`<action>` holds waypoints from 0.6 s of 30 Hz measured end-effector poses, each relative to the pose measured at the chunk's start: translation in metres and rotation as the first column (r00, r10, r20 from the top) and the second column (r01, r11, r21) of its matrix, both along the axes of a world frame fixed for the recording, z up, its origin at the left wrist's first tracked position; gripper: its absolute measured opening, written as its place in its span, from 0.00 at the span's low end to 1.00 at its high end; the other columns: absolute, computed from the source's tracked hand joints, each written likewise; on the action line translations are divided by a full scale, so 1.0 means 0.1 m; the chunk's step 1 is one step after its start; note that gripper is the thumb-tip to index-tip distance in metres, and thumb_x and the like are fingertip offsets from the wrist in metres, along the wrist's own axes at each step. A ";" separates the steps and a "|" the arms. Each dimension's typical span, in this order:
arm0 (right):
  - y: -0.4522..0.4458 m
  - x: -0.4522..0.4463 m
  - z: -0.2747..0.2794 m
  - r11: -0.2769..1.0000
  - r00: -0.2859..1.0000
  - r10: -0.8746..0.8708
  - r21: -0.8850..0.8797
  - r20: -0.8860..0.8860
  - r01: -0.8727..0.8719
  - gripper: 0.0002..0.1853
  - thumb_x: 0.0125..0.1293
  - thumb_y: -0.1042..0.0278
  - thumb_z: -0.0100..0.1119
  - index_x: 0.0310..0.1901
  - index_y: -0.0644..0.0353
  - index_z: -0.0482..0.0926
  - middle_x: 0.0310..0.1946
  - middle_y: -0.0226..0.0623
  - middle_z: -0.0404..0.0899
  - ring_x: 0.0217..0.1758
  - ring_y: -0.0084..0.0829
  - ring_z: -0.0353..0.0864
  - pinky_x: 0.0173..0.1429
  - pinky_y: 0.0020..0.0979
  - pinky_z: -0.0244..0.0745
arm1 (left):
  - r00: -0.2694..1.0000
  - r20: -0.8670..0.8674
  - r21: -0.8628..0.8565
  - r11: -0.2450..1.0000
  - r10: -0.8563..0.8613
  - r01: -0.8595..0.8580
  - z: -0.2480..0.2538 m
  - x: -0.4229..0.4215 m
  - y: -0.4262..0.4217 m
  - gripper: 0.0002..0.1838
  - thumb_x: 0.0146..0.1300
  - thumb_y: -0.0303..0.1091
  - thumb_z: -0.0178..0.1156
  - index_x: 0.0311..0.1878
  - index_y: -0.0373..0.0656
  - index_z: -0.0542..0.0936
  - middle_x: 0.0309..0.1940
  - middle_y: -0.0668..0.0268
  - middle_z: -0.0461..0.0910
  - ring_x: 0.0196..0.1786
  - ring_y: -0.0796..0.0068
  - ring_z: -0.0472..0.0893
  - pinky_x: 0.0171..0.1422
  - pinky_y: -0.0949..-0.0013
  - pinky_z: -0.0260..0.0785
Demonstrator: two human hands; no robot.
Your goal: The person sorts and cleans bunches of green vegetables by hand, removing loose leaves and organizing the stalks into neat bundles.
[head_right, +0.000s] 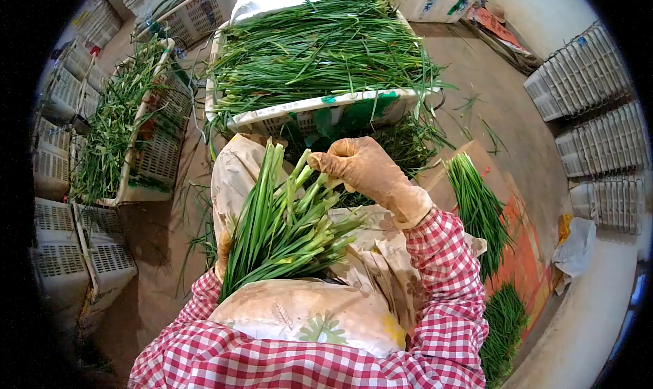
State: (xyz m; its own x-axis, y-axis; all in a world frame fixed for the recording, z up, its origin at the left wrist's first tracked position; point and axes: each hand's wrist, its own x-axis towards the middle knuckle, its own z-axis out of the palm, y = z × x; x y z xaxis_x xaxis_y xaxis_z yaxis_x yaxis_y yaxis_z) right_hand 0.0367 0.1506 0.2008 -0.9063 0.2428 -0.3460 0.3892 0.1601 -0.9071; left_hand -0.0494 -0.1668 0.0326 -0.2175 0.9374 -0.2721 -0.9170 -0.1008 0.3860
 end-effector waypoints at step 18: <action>-0.10 0.24 -0.33 0.891 0.989 -0.114 0.430 -0.096 0.144 0.24 0.61 0.43 0.62 0.36 0.61 0.81 0.28 0.39 0.80 0.31 0.30 0.80 0.36 0.32 0.74 | 0.772 -0.601 -0.147 0.978 -0.208 0.149 0.79 0.04 0.16 0.42 0.57 0.49 0.67 0.68 0.32 0.63 0.59 0.63 0.72 0.58 0.76 0.70 0.64 0.71 0.60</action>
State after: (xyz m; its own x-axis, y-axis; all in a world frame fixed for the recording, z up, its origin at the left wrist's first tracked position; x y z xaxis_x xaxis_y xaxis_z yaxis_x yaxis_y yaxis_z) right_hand 0.0612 0.1409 0.1679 -0.8738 0.4714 -0.1193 0.3750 0.4970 -0.7825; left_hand -0.0457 -0.1506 0.1120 -0.1962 0.9555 -0.2203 -0.4839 0.1010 0.8692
